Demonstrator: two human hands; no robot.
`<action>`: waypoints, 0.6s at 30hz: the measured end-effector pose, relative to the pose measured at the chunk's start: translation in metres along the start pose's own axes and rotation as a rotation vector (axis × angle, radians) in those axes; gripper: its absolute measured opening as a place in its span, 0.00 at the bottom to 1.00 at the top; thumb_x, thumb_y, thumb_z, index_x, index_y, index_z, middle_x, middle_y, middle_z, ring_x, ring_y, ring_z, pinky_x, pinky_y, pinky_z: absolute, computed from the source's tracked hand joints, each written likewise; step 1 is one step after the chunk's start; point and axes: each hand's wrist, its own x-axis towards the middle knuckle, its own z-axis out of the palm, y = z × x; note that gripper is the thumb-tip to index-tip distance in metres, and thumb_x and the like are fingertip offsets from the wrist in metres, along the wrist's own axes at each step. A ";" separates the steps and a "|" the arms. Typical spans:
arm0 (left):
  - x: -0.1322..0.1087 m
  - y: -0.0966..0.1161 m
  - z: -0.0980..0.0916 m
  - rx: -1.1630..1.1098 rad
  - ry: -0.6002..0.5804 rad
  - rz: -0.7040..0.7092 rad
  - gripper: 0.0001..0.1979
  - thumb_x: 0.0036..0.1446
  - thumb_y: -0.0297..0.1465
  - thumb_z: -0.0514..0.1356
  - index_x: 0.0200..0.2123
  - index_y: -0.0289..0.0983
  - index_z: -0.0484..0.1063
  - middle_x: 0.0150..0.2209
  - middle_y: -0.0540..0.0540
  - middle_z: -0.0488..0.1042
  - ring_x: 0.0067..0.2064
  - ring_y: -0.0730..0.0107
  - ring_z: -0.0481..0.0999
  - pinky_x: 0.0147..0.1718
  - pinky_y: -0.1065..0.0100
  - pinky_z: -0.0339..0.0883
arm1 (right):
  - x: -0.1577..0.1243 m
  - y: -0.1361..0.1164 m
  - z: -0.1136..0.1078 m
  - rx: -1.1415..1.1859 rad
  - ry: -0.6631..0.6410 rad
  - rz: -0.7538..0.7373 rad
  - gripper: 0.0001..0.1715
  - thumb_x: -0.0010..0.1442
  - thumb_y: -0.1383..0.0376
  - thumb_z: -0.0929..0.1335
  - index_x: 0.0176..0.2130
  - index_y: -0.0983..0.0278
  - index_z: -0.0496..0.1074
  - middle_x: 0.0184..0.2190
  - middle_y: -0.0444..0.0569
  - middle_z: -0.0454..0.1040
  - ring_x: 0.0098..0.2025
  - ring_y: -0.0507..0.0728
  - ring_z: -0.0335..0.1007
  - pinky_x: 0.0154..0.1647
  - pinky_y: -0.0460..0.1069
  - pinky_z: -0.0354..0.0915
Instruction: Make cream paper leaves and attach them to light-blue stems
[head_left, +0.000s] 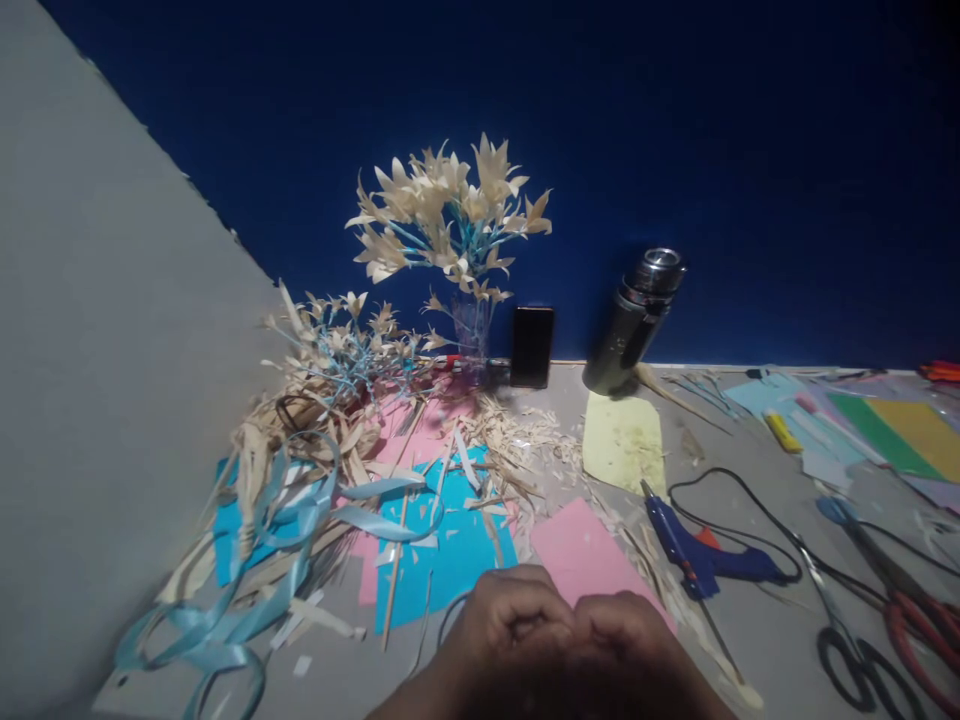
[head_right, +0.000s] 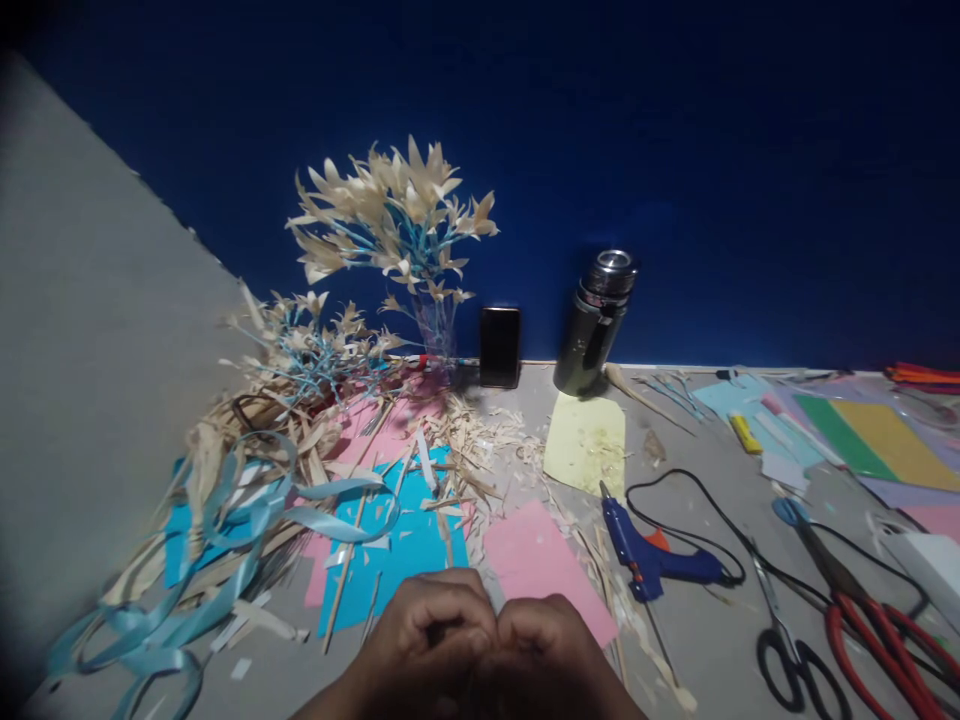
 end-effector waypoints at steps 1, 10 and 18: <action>-0.001 0.003 0.002 0.018 0.011 -0.015 0.12 0.54 0.38 0.64 0.24 0.37 0.77 0.25 0.48 0.70 0.31 0.68 0.69 0.31 0.68 0.59 | 0.001 -0.004 0.002 -0.011 -0.011 0.018 0.22 0.51 0.49 0.73 0.20 0.62 0.67 0.19 0.44 0.67 0.25 0.55 0.62 0.24 0.47 0.58; -0.013 0.001 -0.002 -0.089 0.170 -0.077 0.12 0.62 0.35 0.52 0.34 0.35 0.73 0.23 0.52 0.68 0.24 0.72 0.68 0.28 0.69 0.62 | -0.009 -0.010 0.000 -0.028 0.139 0.050 0.21 0.55 0.49 0.71 0.31 0.64 0.79 0.19 0.43 0.66 0.22 0.52 0.57 0.24 0.46 0.54; -0.043 -0.015 -0.043 0.328 0.332 -0.133 0.17 0.67 0.40 0.50 0.40 0.39 0.75 0.32 0.47 0.77 0.34 0.63 0.76 0.37 0.64 0.68 | -0.017 0.010 -0.010 0.141 0.127 0.080 0.33 0.57 0.38 0.68 0.22 0.61 0.62 0.20 0.42 0.58 0.22 0.52 0.53 0.22 0.46 0.54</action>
